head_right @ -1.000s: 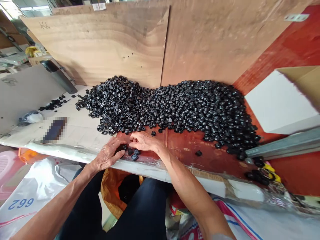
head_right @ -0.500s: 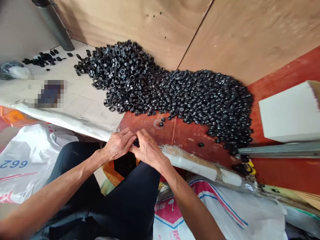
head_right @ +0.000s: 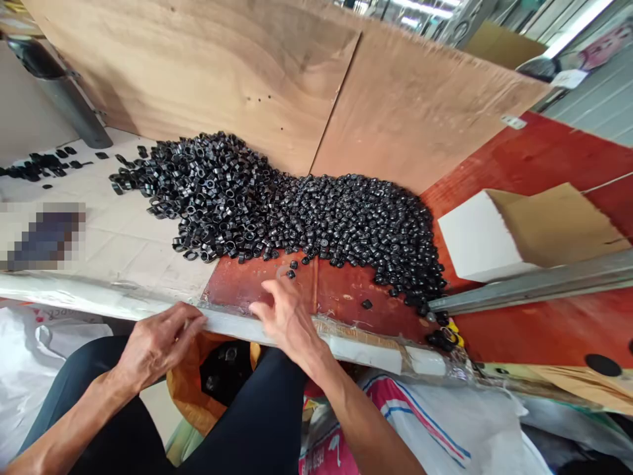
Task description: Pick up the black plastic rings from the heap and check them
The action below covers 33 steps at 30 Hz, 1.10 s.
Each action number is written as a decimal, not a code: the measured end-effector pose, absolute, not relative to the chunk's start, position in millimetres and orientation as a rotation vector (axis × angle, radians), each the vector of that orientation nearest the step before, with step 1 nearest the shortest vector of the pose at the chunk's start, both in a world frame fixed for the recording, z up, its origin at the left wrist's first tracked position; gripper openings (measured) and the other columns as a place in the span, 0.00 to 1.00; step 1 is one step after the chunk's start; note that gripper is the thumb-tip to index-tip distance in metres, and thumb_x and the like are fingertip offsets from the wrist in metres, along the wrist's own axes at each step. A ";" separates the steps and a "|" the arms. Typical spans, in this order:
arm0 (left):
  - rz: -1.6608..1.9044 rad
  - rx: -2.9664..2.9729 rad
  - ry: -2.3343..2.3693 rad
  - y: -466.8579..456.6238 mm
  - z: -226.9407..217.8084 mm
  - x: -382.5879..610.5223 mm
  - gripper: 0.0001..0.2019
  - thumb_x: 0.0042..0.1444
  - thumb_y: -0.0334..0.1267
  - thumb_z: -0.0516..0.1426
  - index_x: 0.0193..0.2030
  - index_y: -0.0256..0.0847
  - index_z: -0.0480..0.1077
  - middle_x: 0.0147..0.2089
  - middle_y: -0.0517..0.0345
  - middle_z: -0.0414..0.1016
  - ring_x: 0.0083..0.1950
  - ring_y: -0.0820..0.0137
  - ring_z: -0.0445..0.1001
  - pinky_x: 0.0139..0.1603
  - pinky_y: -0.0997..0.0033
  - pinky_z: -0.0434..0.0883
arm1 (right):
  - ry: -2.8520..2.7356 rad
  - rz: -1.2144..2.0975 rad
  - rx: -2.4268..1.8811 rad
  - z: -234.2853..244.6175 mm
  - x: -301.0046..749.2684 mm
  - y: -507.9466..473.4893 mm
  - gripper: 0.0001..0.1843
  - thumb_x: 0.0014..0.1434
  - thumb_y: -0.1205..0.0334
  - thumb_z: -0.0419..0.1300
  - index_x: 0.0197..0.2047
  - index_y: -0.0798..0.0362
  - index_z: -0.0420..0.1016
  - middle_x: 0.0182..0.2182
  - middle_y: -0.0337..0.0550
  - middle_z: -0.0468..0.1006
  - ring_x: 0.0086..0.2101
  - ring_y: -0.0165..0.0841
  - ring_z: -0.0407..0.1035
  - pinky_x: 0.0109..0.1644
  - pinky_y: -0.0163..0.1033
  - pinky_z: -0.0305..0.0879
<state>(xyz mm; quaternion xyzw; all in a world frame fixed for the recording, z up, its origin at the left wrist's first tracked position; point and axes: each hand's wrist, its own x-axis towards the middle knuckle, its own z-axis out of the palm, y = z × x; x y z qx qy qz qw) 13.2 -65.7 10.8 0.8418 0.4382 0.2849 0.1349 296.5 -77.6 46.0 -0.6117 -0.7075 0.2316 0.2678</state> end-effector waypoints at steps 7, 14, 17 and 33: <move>0.689 2.284 1.990 2.0 7.2 18.9 0.35 0.61 0.57 0.63 0.65 0.35 0.63 0.57 0.36 0.75 0.40 0.53 0.84 0.38 0.58 0.78 | -1.719 0.401 -2.138 14.7 345.1 -31.6 0.43 0.62 0.51 0.67 0.73 0.59 0.57 0.59 0.68 0.67 0.49 0.57 0.76 0.50 0.55 0.72; 0.549 2.334 1.981 22.9 5.0 62.6 0.35 0.61 0.55 0.65 0.66 0.33 0.62 0.59 0.32 0.73 0.48 0.45 0.84 0.43 0.53 0.79 | -1.892 0.424 -1.838 7.2 303.9 3.1 0.28 0.63 0.62 0.66 0.64 0.56 0.66 0.56 0.61 0.68 0.57 0.52 0.69 0.61 0.57 0.67; 0.607 2.447 1.843 20.4 -2.3 70.8 0.30 0.63 0.51 0.65 0.64 0.36 0.64 0.56 0.38 0.75 0.50 0.48 0.83 0.45 0.56 0.80 | -2.007 0.466 -1.708 12.9 287.8 12.1 0.25 0.61 0.64 0.68 0.60 0.52 0.68 0.53 0.55 0.70 0.51 0.48 0.71 0.55 0.53 0.71; 0.908 2.291 1.450 -1.5 -5.2 54.2 0.10 0.61 0.33 0.63 0.49 0.44 0.71 0.40 0.58 0.75 0.33 0.68 0.77 0.37 0.66 0.77 | -2.175 0.546 -1.202 -4.4 273.5 10.6 0.16 0.63 0.73 0.65 0.52 0.51 0.74 0.48 0.45 0.70 0.41 0.34 0.72 0.48 0.41 0.72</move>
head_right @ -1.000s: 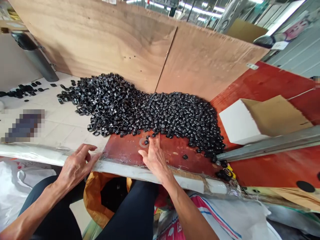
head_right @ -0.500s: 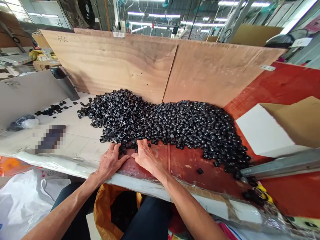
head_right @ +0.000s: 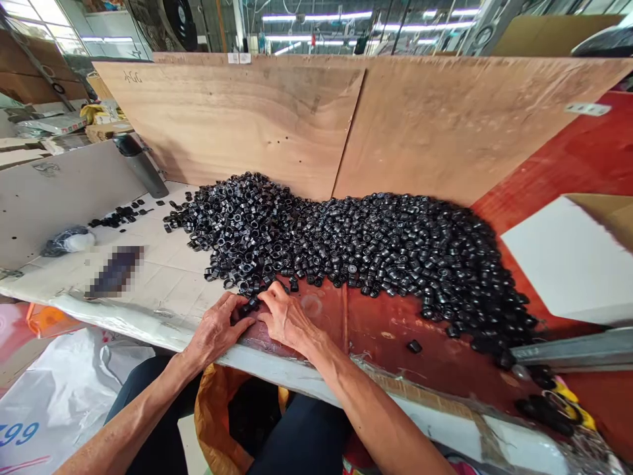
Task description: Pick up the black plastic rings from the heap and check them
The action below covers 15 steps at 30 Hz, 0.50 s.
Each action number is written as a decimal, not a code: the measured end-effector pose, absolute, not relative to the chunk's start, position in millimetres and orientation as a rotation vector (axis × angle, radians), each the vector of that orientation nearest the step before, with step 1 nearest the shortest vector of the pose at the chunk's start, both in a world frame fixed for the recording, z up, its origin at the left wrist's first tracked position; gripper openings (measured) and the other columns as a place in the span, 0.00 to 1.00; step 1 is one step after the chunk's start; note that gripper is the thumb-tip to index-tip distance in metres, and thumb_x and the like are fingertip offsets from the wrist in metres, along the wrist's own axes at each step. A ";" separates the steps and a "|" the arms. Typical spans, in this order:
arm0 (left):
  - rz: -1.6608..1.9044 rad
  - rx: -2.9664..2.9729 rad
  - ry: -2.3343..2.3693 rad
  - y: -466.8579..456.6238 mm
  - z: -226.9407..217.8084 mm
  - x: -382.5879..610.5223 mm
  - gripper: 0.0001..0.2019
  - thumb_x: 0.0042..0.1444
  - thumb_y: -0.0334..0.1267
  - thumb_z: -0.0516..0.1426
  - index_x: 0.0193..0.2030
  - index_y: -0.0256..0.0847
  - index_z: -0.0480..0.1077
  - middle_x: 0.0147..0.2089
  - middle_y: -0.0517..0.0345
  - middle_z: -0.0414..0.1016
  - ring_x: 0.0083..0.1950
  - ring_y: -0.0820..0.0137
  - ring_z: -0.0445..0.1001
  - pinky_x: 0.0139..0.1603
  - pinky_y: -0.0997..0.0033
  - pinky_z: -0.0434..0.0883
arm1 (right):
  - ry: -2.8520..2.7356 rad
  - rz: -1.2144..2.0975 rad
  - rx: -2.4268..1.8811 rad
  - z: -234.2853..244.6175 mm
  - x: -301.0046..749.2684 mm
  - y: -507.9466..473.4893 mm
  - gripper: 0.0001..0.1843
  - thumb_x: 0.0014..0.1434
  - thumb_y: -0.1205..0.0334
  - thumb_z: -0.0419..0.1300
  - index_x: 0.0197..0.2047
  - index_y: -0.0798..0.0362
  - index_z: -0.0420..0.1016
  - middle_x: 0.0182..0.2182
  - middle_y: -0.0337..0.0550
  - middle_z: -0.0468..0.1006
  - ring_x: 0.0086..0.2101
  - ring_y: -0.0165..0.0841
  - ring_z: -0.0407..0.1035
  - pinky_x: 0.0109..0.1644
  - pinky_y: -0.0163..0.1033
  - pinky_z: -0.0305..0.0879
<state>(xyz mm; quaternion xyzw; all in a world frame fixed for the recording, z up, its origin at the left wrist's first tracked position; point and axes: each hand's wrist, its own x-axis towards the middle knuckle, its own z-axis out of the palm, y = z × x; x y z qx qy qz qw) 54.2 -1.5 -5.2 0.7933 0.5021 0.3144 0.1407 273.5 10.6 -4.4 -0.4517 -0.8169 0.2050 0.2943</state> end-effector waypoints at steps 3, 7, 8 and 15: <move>0.905 2.221 1.424 -4.4 -4.7 51.4 0.08 0.62 0.31 0.60 0.47 0.44 0.74 0.40 0.58 0.78 0.35 0.68 0.79 0.40 0.66 0.78 | -2.207 0.522 -1.153 -8.3 270.7 11.4 0.15 0.65 0.75 0.61 0.51 0.51 0.75 0.48 0.45 0.71 0.41 0.34 0.72 0.47 0.40 0.72; 0.970 2.041 1.559 -4.0 -5.4 51.4 0.07 0.63 0.34 0.59 0.45 0.43 0.78 0.38 0.58 0.83 0.37 0.65 0.82 0.42 0.65 0.78 | -2.179 0.487 -1.121 -15.5 270.0 13.9 0.12 0.64 0.77 0.58 0.45 0.51 0.74 0.43 0.44 0.72 0.38 0.34 0.71 0.44 0.38 0.71; 0.994 2.008 1.584 -3.5 -4.9 52.0 0.07 0.64 0.35 0.60 0.46 0.43 0.79 0.38 0.57 0.83 0.37 0.65 0.82 0.42 0.65 0.78 | -2.158 0.478 -1.120 -16.7 270.3 14.4 0.12 0.64 0.78 0.57 0.44 0.51 0.74 0.42 0.44 0.72 0.38 0.34 0.71 0.43 0.38 0.71; 1.020 1.951 1.608 -7.5 1.8 54.7 0.11 0.59 0.32 0.58 0.47 0.42 0.78 0.38 0.59 0.76 0.28 0.72 0.74 0.32 0.70 0.74 | -1.970 0.324 -1.280 -11.2 281.3 14.3 0.17 0.57 0.79 0.58 0.47 0.51 0.73 0.44 0.46 0.72 0.39 0.37 0.72 0.45 0.41 0.71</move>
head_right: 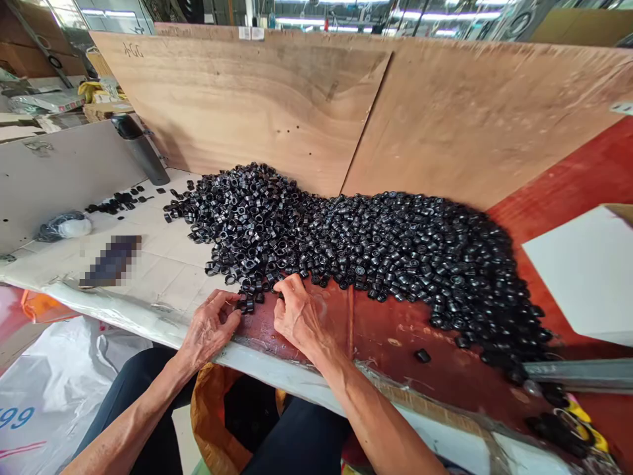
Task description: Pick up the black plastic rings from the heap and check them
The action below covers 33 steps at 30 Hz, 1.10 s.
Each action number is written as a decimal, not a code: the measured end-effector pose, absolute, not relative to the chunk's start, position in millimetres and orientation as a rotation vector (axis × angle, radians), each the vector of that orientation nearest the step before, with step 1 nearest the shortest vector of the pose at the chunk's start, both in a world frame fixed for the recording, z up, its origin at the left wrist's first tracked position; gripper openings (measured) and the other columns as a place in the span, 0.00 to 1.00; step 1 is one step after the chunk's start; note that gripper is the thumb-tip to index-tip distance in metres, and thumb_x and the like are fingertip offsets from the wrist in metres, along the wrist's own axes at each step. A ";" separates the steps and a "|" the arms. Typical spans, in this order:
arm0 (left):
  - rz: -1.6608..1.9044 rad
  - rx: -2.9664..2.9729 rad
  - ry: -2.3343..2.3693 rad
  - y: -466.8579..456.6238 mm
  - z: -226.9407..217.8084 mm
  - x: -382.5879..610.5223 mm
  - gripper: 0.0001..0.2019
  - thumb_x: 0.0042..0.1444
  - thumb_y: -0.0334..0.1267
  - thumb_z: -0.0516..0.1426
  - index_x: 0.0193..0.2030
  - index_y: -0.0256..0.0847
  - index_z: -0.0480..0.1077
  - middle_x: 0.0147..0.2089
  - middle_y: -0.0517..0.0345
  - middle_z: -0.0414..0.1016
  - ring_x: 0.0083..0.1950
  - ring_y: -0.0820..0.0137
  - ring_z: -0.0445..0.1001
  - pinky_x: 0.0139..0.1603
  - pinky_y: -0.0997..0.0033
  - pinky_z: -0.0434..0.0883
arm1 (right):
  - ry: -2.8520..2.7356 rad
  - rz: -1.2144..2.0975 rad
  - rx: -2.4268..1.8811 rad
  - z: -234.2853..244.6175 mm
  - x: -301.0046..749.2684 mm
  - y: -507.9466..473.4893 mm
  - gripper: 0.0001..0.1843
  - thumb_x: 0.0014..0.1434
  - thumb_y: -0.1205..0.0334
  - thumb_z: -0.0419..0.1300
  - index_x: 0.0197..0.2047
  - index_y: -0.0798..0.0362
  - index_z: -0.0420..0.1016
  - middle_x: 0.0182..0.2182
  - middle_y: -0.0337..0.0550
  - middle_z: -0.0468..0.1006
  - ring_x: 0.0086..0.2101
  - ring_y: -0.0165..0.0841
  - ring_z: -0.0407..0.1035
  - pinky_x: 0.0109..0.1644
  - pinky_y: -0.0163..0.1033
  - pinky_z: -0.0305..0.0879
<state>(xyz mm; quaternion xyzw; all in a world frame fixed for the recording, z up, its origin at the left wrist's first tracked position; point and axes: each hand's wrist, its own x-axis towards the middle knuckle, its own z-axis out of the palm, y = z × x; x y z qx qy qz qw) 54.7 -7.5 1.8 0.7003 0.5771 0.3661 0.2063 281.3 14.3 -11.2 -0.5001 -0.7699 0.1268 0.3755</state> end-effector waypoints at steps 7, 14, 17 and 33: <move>0.874 2.182 1.643 -7.2 -7.5 55.6 0.14 0.56 0.30 0.62 0.50 0.42 0.75 0.40 0.59 0.77 0.33 0.68 0.77 0.38 0.67 0.76 | -2.080 0.374 -1.224 -3.3 275.9 11.5 0.16 0.63 0.76 0.60 0.51 0.52 0.74 0.48 0.49 0.72 0.43 0.38 0.74 0.46 0.41 0.74; 0.917 2.191 1.632 -8.4 -9.1 58.4 0.12 0.54 0.28 0.62 0.44 0.43 0.72 0.42 0.58 0.78 0.33 0.69 0.77 0.39 0.67 0.76 | -2.276 0.297 -1.191 -14.9 268.5 12.9 0.09 0.68 0.73 0.57 0.42 0.51 0.75 0.41 0.46 0.76 0.34 0.35 0.73 0.39 0.38 0.71; 0.966 2.132 1.632 -10.0 -5.3 59.5 0.11 0.53 0.28 0.62 0.43 0.43 0.72 0.38 0.60 0.78 0.32 0.69 0.77 0.38 0.68 0.76 | -2.140 0.356 -1.197 -13.8 271.5 12.3 0.09 0.65 0.75 0.58 0.41 0.51 0.74 0.37 0.44 0.76 0.36 0.36 0.73 0.41 0.39 0.71; 1.064 1.801 1.253 -11.1 7.4 51.3 0.10 0.59 0.34 0.63 0.47 0.43 0.78 0.46 0.55 0.79 0.39 0.70 0.79 0.40 0.70 0.78 | -1.874 0.783 -0.923 4.5 256.8 2.1 0.07 0.65 0.68 0.65 0.46 0.50 0.80 0.40 0.43 0.81 0.37 0.34 0.77 0.42 0.38 0.75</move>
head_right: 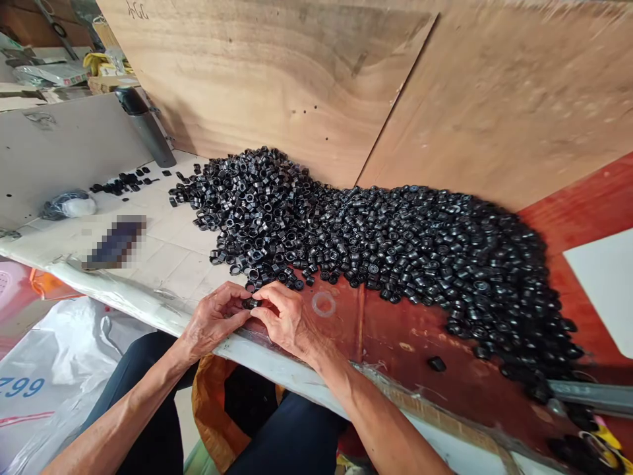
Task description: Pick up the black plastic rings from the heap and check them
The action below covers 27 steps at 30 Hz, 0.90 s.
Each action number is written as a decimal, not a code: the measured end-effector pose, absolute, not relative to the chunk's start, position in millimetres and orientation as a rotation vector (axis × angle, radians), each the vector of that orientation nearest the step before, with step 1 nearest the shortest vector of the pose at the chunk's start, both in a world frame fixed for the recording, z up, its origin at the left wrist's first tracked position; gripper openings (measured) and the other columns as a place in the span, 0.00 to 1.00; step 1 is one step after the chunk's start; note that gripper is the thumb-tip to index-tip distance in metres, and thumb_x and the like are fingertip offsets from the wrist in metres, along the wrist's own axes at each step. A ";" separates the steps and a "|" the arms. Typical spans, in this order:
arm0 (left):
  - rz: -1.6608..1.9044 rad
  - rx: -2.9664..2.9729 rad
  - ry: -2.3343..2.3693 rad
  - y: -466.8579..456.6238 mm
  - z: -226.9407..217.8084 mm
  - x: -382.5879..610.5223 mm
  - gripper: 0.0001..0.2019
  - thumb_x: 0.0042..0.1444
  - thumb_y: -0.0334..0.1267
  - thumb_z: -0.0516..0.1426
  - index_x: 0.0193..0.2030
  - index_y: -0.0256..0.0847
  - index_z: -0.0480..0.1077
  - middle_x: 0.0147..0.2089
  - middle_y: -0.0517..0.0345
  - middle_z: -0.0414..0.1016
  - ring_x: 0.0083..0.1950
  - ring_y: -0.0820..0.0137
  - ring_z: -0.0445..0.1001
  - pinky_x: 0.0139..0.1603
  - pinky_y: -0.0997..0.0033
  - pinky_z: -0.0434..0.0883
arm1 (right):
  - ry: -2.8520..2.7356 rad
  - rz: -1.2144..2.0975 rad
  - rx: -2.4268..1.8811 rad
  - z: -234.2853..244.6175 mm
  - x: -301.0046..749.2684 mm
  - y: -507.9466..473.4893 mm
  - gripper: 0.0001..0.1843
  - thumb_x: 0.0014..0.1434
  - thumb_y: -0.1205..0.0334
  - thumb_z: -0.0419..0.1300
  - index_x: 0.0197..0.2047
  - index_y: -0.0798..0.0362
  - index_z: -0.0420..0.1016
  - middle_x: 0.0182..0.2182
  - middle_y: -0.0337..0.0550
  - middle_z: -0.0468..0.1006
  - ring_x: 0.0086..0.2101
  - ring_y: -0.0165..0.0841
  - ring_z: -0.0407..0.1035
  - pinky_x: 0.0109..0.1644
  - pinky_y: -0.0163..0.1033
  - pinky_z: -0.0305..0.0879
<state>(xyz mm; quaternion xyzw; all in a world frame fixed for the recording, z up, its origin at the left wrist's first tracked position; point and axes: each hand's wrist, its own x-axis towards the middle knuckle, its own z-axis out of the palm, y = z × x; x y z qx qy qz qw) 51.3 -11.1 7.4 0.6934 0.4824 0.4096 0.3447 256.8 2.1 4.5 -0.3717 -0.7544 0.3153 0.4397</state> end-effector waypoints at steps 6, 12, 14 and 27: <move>1.034 1.710 1.208 -11.5 6.8 51.0 0.10 0.61 0.35 0.64 0.50 0.43 0.77 0.43 0.57 0.81 0.39 0.70 0.79 0.44 0.69 0.78 | -1.873 0.740 -0.901 9.3 256.6 2.0 0.08 0.66 0.68 0.63 0.47 0.50 0.79 0.41 0.43 0.81 0.37 0.33 0.77 0.43 0.37 0.75; 1.104 1.787 1.146 -11.2 1.7 47.9 0.08 0.64 0.38 0.64 0.49 0.43 0.77 0.48 0.53 0.81 0.45 0.66 0.82 0.48 0.66 0.81 | -1.880 0.680 -0.971 -2.5 255.9 0.1 0.10 0.69 0.61 0.63 0.53 0.49 0.74 0.41 0.44 0.84 0.37 0.35 0.79 0.45 0.38 0.77; 1.131 1.855 1.113 -10.8 -0.2 46.5 0.08 0.65 0.38 0.64 0.49 0.43 0.77 0.49 0.52 0.82 0.50 0.64 0.82 0.53 0.62 0.80 | -1.927 0.648 -0.996 -6.0 256.3 -0.9 0.12 0.72 0.60 0.61 0.57 0.48 0.72 0.41 0.45 0.84 0.39 0.36 0.80 0.45 0.38 0.76; 1.096 1.938 1.080 -13.2 5.4 46.2 0.09 0.66 0.36 0.64 0.52 0.44 0.77 0.50 0.53 0.82 0.52 0.65 0.82 0.55 0.62 0.79 | -2.143 0.534 -1.092 5.2 259.4 -3.1 0.19 0.76 0.60 0.52 0.30 0.49 0.68 0.22 0.38 0.71 0.23 0.32 0.66 0.29 0.37 0.60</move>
